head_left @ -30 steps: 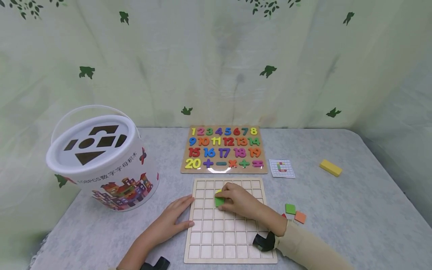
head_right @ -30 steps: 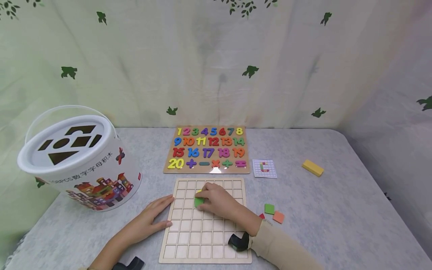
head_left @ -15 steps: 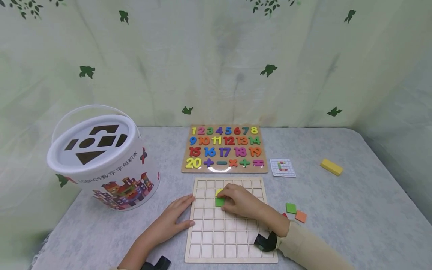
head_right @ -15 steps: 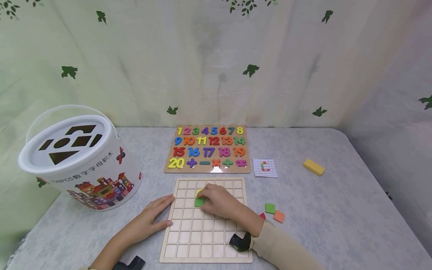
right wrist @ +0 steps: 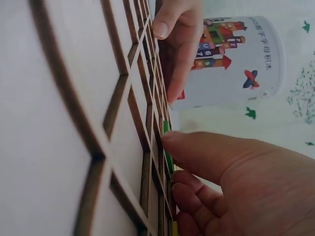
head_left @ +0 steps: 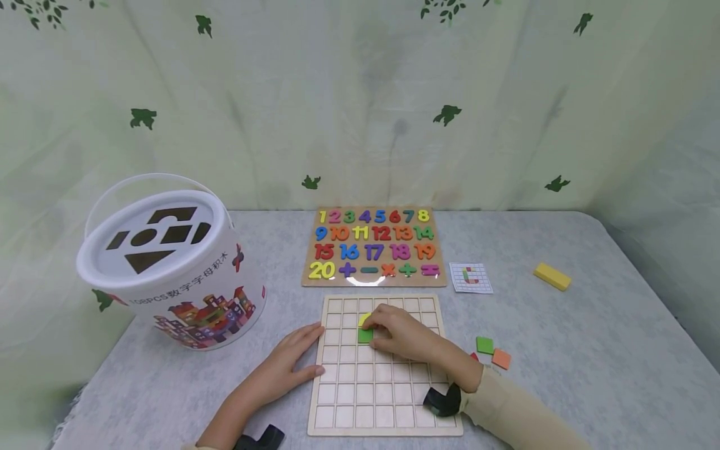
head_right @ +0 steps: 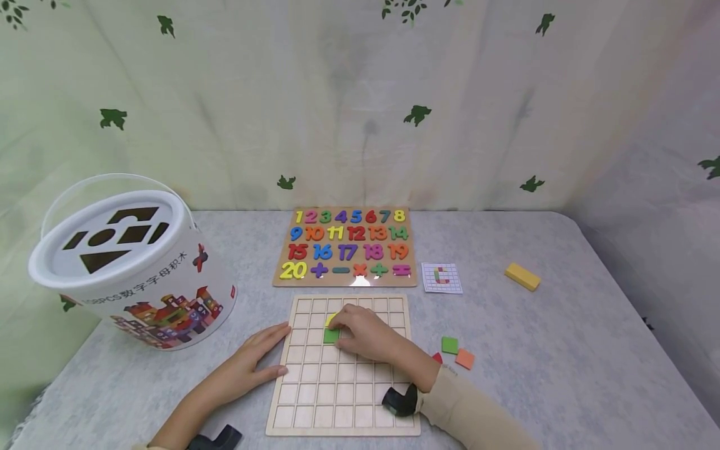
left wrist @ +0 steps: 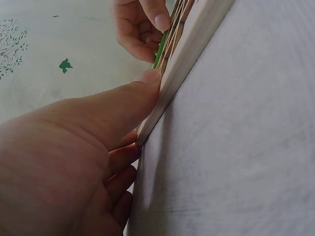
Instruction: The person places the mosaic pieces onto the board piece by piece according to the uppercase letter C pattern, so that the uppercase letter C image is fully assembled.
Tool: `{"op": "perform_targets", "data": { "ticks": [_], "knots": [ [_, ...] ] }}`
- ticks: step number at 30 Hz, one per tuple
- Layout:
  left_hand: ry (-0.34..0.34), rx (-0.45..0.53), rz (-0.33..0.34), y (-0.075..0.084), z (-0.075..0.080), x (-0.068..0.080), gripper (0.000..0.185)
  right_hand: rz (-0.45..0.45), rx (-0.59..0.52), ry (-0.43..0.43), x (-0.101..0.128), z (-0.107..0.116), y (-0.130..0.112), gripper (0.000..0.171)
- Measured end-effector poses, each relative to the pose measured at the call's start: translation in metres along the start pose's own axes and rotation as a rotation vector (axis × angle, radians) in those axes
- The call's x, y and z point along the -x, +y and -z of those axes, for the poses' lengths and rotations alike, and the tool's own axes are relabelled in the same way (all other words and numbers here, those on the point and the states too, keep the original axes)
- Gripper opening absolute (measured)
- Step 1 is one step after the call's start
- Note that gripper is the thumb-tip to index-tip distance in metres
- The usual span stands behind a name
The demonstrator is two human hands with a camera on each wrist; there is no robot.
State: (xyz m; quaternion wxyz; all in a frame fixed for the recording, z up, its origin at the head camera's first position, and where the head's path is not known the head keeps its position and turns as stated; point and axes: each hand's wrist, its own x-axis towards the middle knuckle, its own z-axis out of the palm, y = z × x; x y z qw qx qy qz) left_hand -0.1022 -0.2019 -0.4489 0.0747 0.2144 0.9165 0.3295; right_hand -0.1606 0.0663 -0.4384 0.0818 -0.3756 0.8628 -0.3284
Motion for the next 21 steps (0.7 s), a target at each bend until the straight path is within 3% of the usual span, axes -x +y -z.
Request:
{"op": "perform_targets", "data": {
  "ticks": [7, 13, 21],
  "knots": [
    [0.001, -0.01, 0.013, 0.0, 0.0, 0.0, 0.071, -0.074, -0.069, -0.029, 0.013, 0.017, -0.007, 0.039],
    [0.007, -0.017, -0.003, -0.001, -0.002, 0.0, 0.071, -0.125, -0.106, 0.072, 0.049, 0.046, -0.006, 0.044],
    [0.035, -0.024, -0.027, -0.003, -0.003, -0.001, 0.07, -0.233, -0.015, 0.174, 0.104, 0.067, 0.019, 0.046]
  ]
}}
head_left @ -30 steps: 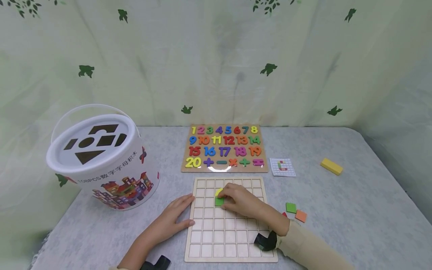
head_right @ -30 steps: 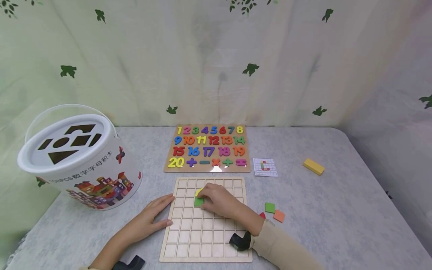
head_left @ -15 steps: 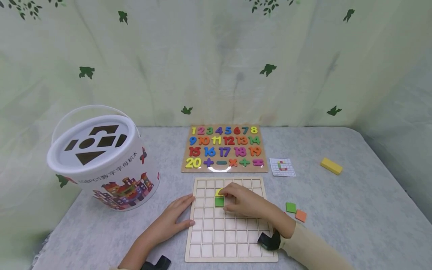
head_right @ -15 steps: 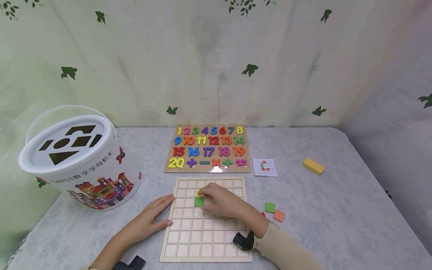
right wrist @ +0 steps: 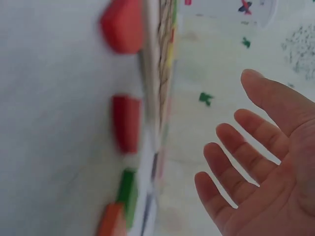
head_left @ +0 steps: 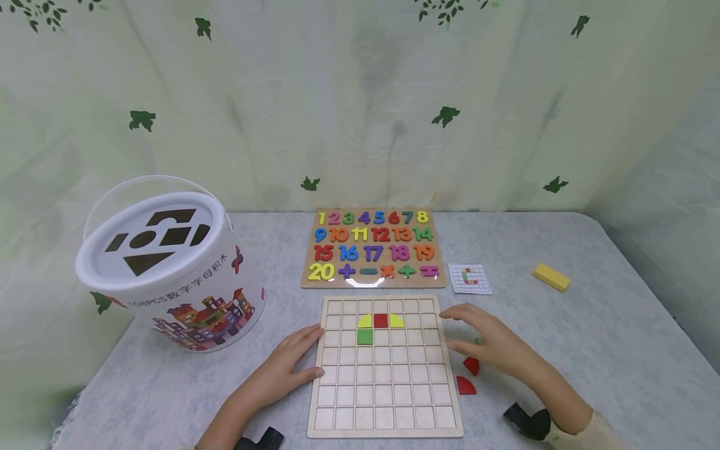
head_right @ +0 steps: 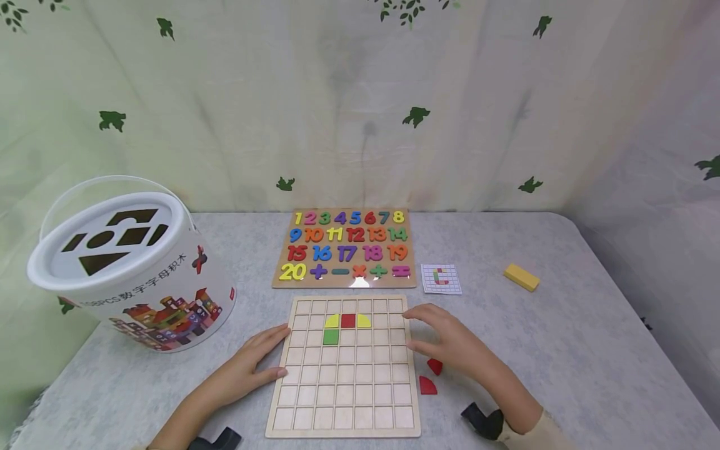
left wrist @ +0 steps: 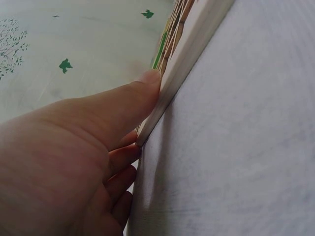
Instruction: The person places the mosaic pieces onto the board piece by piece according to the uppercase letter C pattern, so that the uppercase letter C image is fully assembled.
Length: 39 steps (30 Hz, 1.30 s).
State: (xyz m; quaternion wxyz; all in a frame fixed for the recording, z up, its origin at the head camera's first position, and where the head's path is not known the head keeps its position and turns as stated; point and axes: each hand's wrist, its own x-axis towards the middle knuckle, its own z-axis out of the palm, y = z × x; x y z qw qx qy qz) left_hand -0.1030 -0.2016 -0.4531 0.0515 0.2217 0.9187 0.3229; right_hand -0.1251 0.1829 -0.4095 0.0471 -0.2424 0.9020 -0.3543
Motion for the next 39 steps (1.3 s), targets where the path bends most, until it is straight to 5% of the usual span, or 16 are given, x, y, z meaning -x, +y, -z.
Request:
{"op": "perform_targets", "data": {
  "ticks": [11, 17, 23, 39],
  "knots": [
    [-0.03, 0.015, 0.008, 0.0, 0.0, 0.0, 0.07, -0.159, 0.022, -0.037, 0.03, 0.005, 0.04, 0.04],
    [-0.027, 0.014, 0.011, 0.001, 0.0, 0.0, 0.07, -0.216, 0.138, -0.01, 0.033, 0.006, 0.043, 0.03],
    [-0.027, 0.01, 0.022, 0.0, 0.0, 0.0, 0.071, -0.231, 0.144, 0.013, 0.031, 0.007, 0.037, 0.03],
    [-0.017, 0.013, 0.024, 0.0, 0.001, 0.0, 0.07, 0.085, 0.019, 0.139, 0.006, -0.01, -0.034, 0.036]
  ]
}}
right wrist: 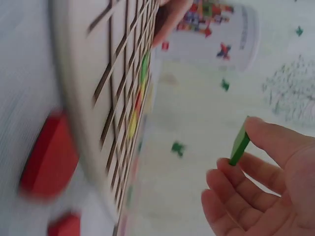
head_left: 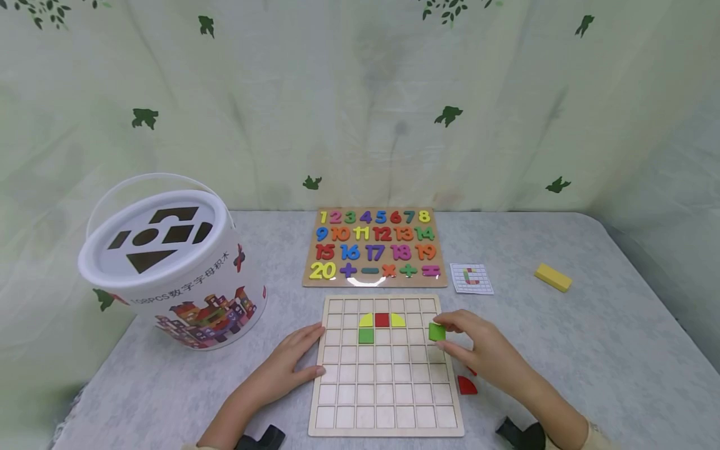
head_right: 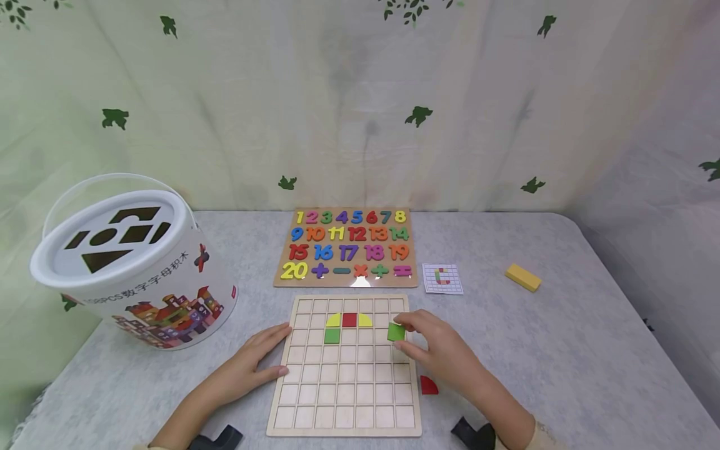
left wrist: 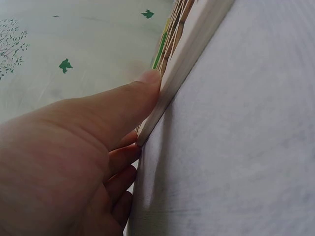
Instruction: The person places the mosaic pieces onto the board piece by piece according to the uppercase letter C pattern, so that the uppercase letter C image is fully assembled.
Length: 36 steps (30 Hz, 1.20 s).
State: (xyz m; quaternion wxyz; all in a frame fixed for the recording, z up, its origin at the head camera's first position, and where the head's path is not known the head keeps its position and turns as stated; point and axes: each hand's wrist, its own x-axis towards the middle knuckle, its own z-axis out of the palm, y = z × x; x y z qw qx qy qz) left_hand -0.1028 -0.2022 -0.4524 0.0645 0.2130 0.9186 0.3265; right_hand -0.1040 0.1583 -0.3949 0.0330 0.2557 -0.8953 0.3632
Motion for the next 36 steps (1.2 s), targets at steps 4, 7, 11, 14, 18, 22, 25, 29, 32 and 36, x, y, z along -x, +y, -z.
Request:
{"op": "perform_targets", "data": {
  "ticks": [4, 7, 11, 14, 18, 22, 25, 29, 32, 36],
  "knots": [
    [-0.003, 0.001, 0.0, 0.0, 0.0, 0.0, 0.07, 0.073, -0.097, 0.005, -0.007, -0.017, -0.019, 0.034],
    [-0.002, -0.001, -0.003, 0.0, 0.0, 0.0, 0.07, 0.102, -0.16, -0.015, -0.013, -0.032, -0.031, 0.03],
    [-0.004, -0.001, -0.001, 0.001, 0.0, 0.0, 0.07, 0.079, -0.181, -0.084, -0.02, -0.055, -0.038, 0.025],
    [-0.006, -0.002, 0.0, 0.002, 0.0, 0.0, 0.07, 0.032, -0.163, -0.147, -0.023, -0.071, -0.038, 0.023],
    [-0.007, -0.004, -0.004, 0.002, 0.001, 0.0, 0.07, 0.004, -0.119, -0.174, -0.026, -0.084, -0.031, 0.023],
    [-0.009, -0.01, -0.014, 0.002, 0.002, 0.0, 0.07, 0.03, -0.067, -0.156, -0.029, -0.091, -0.023, 0.023],
    [-0.01, -0.011, -0.017, 0.001, 0.002, 0.0, 0.07, 0.06, -0.016, -0.139, -0.03, -0.096, -0.019, 0.024],
    [-0.01, -0.007, -0.016, 0.001, 0.002, 0.0, 0.071, 0.092, 0.04, -0.101, -0.033, -0.1, -0.017, 0.027],
    [-0.011, -0.002, -0.01, 0.0, 0.002, -0.001, 0.071, 0.09, 0.05, -0.086, -0.035, -0.102, -0.018, 0.029],
    [-0.017, 0.008, 0.0, 0.0, 0.001, -0.002, 0.072, 0.07, 0.049, -0.097, -0.036, -0.103, -0.019, 0.024]
  ]
}}
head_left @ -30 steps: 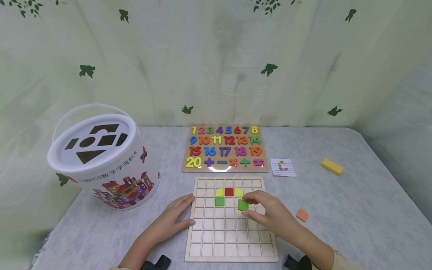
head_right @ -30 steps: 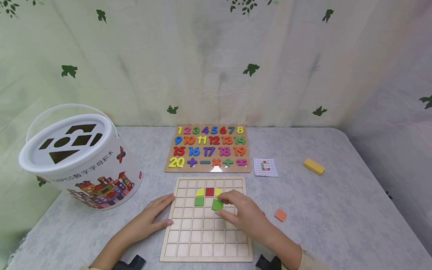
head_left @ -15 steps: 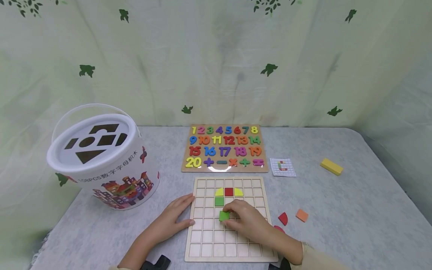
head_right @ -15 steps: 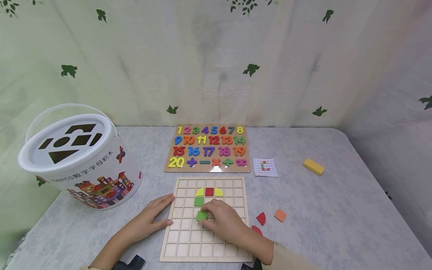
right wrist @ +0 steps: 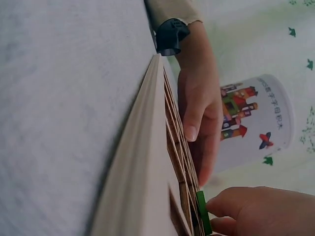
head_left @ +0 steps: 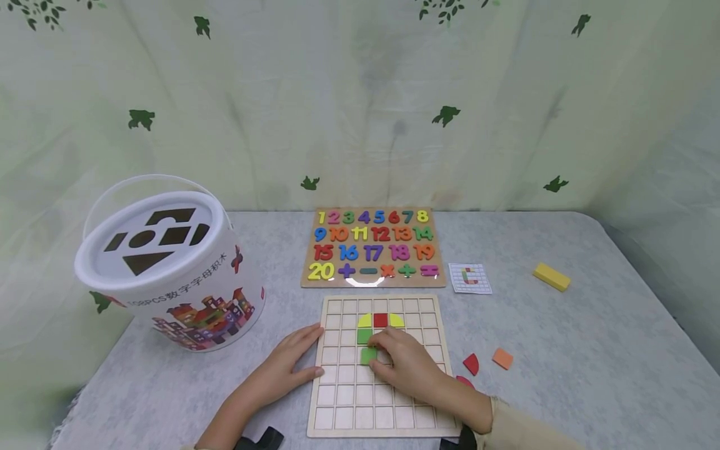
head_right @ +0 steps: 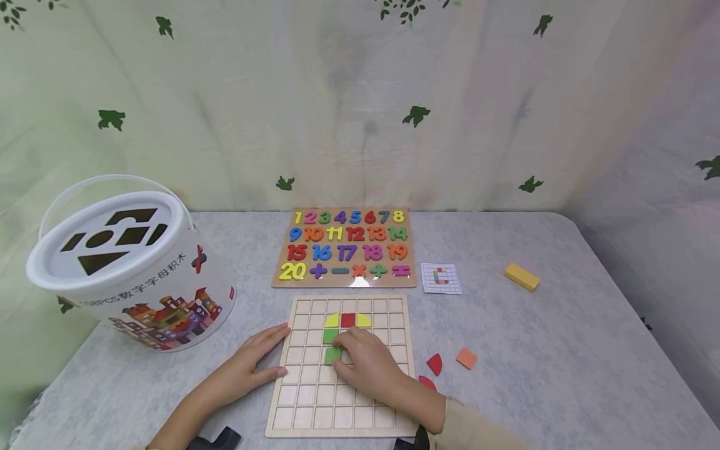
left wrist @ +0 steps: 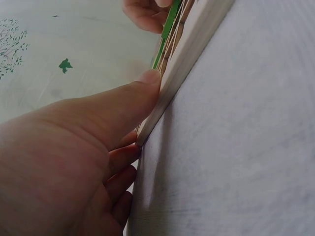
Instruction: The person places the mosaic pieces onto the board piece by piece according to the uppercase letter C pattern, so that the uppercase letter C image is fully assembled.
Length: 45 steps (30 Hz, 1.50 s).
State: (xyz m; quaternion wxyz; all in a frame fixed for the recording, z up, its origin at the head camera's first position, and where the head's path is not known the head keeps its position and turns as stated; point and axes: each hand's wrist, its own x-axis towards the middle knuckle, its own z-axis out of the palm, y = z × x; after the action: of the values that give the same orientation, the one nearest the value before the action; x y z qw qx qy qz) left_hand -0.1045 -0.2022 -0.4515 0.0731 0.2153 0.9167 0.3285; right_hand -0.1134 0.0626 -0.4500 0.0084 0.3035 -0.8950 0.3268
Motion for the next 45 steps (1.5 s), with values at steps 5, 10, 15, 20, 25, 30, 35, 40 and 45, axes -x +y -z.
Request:
{"op": "perform_targets", "data": {
  "ticks": [5, 10, 15, 20, 25, 30, 35, 40, 45],
  "knots": [
    [0.002, 0.001, -0.003, 0.0, -0.001, 0.0, 0.072, 0.018, 0.01, 0.018, -0.001, -0.001, 0.001, 0.021],
    [0.002, -0.003, -0.007, 0.001, 0.0, 0.0, 0.072, 0.03, 0.04, 0.032, -0.002, -0.001, 0.0, 0.02],
    [0.005, 0.002, -0.003, 0.002, 0.0, 0.001, 0.071, 0.021, 0.049, 0.001, -0.002, 0.0, -0.002, 0.02],
    [-0.002, 0.009, -0.006, 0.002, -0.001, 0.001, 0.071, -0.024, -0.032, -0.103, 0.002, 0.009, -0.004, 0.031],
    [0.009, 0.004, -0.02, 0.001, -0.001, 0.001, 0.071, -0.046, -0.136, -0.148, 0.017, 0.034, -0.004, 0.039],
    [0.017, -0.001, -0.015, 0.002, 0.0, 0.001, 0.071, -0.066, -0.173, -0.1, 0.039, 0.063, 0.005, 0.041],
    [0.009, -0.007, 0.003, 0.002, 0.0, 0.001, 0.072, -0.101, -0.142, -0.04, 0.064, 0.084, 0.018, 0.041],
    [0.016, -0.013, -0.01, 0.003, 0.0, 0.001, 0.072, -0.085, -0.079, -0.035, 0.086, 0.092, 0.033, 0.041],
    [0.021, -0.018, -0.028, 0.003, 0.0, 0.002, 0.071, -0.037, -0.124, -0.101, 0.102, 0.091, 0.048, 0.037]
  ]
}}
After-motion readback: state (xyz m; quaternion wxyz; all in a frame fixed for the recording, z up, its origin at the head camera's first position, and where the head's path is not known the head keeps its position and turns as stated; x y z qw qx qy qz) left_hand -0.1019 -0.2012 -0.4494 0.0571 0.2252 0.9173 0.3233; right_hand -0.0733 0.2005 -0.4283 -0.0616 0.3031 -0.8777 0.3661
